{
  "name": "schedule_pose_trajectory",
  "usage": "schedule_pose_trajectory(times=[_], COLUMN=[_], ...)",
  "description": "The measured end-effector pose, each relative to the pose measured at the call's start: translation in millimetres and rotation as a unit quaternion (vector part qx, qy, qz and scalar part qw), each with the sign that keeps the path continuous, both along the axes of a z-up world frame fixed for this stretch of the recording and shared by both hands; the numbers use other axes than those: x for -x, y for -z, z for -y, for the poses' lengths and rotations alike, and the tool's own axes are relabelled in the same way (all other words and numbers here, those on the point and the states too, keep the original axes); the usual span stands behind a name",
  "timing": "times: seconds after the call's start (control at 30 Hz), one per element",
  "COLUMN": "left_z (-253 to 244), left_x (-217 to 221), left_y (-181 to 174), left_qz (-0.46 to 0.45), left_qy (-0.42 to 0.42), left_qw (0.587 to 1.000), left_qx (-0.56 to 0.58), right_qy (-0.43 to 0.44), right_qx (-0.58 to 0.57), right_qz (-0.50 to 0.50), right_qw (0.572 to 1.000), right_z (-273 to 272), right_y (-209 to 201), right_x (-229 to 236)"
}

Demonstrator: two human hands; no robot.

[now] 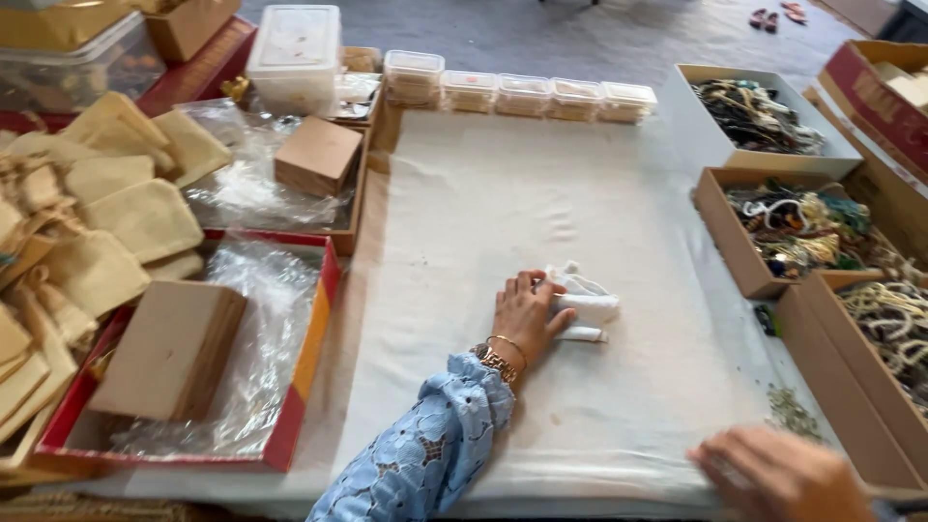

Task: The recorder is sorting, inspecting, and arranging various jewelry items, including bead necklaces, in a workshop environment.

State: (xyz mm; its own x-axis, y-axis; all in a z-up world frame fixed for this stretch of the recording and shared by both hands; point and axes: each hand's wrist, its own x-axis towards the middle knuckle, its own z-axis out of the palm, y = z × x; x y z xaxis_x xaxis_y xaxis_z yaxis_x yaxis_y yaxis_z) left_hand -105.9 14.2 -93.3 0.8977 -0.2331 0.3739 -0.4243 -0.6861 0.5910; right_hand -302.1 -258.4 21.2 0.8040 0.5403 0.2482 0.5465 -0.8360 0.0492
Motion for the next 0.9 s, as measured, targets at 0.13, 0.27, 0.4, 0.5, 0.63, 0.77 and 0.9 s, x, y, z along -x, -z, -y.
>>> schedule_pose_trajectory(times=[0.13,0.27,0.4,0.5,0.63,0.77,0.9], left_z=[-1,-1,-3,-2,-6,-16,-25], left_x=[5,4,5,1,-1,-6,-27], left_y=[-5,-6,-10,-1,-18,-6,10], left_qz=[-0.002,-0.002,-0.020,-0.016,-0.065,-0.008,0.081], left_qy=[0.011,0.010,0.017,0.017,0.026,0.012,-0.019], left_qw=[1.000,1.000,0.999,0.997,0.981,0.973,0.989], left_qx=[0.008,0.016,0.026,0.073,0.179,0.228,0.125], right_qy=[-0.008,0.112,0.149,0.138,0.035,0.020,0.086], right_qx=[0.025,0.058,0.012,-0.052,-0.104,-0.111,-0.068], right_qz=[0.163,0.199,0.161,0.058,0.032,0.028,0.119], right_qw=[0.986,0.972,0.976,0.987,0.994,0.993,0.987], right_z=[-8,-16,-22,-29,-66,-86,-41], right_y=[-75,-108,-102,-64,1,21,-15], right_x=[-17,-41,-71,-105,-147,-155,-131])
